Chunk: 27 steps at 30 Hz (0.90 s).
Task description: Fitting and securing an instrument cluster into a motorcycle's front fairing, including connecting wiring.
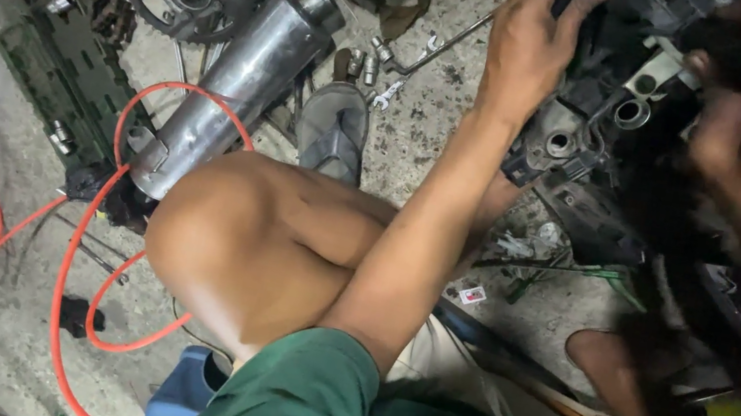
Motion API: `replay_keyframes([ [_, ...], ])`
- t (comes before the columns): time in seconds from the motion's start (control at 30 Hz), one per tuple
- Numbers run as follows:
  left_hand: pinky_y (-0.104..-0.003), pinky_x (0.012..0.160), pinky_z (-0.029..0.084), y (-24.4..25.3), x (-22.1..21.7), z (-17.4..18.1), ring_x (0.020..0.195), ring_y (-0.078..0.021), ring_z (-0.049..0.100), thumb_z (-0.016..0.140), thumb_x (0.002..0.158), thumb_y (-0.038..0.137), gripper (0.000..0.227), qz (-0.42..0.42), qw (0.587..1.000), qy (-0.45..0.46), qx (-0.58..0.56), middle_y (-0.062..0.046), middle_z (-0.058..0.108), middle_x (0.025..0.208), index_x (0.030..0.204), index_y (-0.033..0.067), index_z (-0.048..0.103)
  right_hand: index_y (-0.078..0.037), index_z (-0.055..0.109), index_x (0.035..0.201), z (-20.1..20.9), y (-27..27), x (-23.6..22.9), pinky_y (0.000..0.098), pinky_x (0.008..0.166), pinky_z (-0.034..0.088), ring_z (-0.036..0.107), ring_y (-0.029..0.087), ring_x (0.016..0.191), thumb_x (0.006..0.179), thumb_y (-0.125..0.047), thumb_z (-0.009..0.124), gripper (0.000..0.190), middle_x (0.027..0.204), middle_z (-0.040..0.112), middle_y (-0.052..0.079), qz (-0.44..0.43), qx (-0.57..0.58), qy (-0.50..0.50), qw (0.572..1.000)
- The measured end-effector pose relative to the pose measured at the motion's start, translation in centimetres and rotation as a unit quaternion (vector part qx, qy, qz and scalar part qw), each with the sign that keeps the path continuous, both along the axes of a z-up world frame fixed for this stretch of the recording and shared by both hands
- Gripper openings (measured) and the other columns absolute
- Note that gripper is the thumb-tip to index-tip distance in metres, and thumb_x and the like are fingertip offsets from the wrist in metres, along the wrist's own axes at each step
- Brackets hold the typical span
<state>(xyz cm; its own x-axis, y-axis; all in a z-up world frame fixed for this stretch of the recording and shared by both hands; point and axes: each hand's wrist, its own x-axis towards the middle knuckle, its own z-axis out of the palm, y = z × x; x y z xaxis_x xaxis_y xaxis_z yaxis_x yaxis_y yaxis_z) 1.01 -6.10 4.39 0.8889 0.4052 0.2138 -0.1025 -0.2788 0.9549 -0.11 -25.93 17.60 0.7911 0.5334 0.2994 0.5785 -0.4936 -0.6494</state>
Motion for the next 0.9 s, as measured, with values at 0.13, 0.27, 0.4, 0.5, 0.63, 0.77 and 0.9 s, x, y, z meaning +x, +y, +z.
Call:
replay_keyframes([
  [0.13,-0.039,0.089,0.063,-0.3,0.1,0.2,0.101,-0.0303,0.080,0.069,0.098,0.027,0.028,0.015,1.000,0.009,0.013,-0.005,0.073,0.123,0.124,0.0162,0.066,0.024,0.041,0.151,-0.6,-1.0,0.8,0.0527,0.105,0.052,0.063,0.050,0.117,0.103,0.034,0.059,0.052,0.138,0.058,0.044,0.043,0.010,0.025,0.999],
  [0.27,-0.038,0.082,0.064,-0.6,0.3,-0.7,0.089,-0.0260,0.080,0.070,0.098,0.032,0.031,0.023,1.000,0.007,0.019,-0.003,0.073,0.122,0.126,0.0207,0.064,0.022,0.045,0.160,-2.6,-1.8,1.3,0.0486,0.083,0.058,0.068,0.048,0.100,0.121,0.023,0.096,0.064,0.130,0.065,0.041,-0.005,-0.087,-0.085,0.993],
  [0.4,-0.037,0.064,0.055,-0.2,0.2,-0.3,0.063,-0.0211,0.068,0.071,0.098,0.027,0.027,0.020,0.999,0.007,0.024,-0.006,0.075,0.113,0.124,0.0203,0.065,0.026,0.059,0.149,0.2,0.5,0.5,0.0459,0.085,0.058,0.068,0.041,0.097,0.129,0.018,0.095,0.042,0.125,0.068,0.036,-0.030,-0.117,-0.062,0.991],
  [0.5,-0.038,0.069,0.056,-0.3,0.2,-0.1,0.067,-0.0214,0.070,0.069,0.098,0.031,0.028,0.017,1.000,0.014,0.007,-0.005,0.073,0.111,0.124,0.0199,0.065,0.010,0.068,0.139,-0.6,-0.1,0.2,0.0277,0.062,0.052,0.061,0.021,0.073,0.142,-0.034,0.100,0.054,0.114,0.070,0.015,-0.110,-0.319,-0.181,0.924],
  [0.63,-0.036,0.063,0.049,-0.3,0.2,0.0,0.061,-0.0181,0.058,0.071,0.097,0.026,0.026,0.032,0.999,0.007,0.011,-0.005,0.072,0.102,0.121,0.0193,0.066,0.022,0.049,0.157,-1.4,-0.8,1.3,0.0487,0.085,0.061,0.071,0.048,0.102,0.118,0.015,0.086,0.054,0.131,0.067,0.040,-0.014,-0.167,-0.085,0.982],
  [0.77,-0.036,0.067,0.054,-0.4,0.4,0.0,0.065,-0.0194,0.063,0.070,0.097,0.031,0.024,0.043,0.999,0.002,0.012,-0.003,0.075,0.101,0.118,0.0198,0.067,0.023,0.039,0.159,-0.7,-0.7,1.0,0.0465,0.087,0.059,0.072,0.046,0.104,0.111,0.031,0.068,0.057,0.131,0.071,0.043,0.013,-0.129,0.004,0.992],
  [0.9,-0.039,0.084,0.066,-0.6,0.5,-0.7,0.094,-0.0304,0.082,0.070,0.096,0.033,0.027,0.034,0.999,0.016,0.006,-0.009,0.076,0.120,0.120,0.0196,0.068,0.023,0.044,0.159,-2.4,-1.8,1.7,0.0448,0.081,0.060,0.072,0.044,0.101,0.110,0.032,0.074,0.058,0.129,0.070,0.041,0.012,-0.140,-0.010,0.990],
])
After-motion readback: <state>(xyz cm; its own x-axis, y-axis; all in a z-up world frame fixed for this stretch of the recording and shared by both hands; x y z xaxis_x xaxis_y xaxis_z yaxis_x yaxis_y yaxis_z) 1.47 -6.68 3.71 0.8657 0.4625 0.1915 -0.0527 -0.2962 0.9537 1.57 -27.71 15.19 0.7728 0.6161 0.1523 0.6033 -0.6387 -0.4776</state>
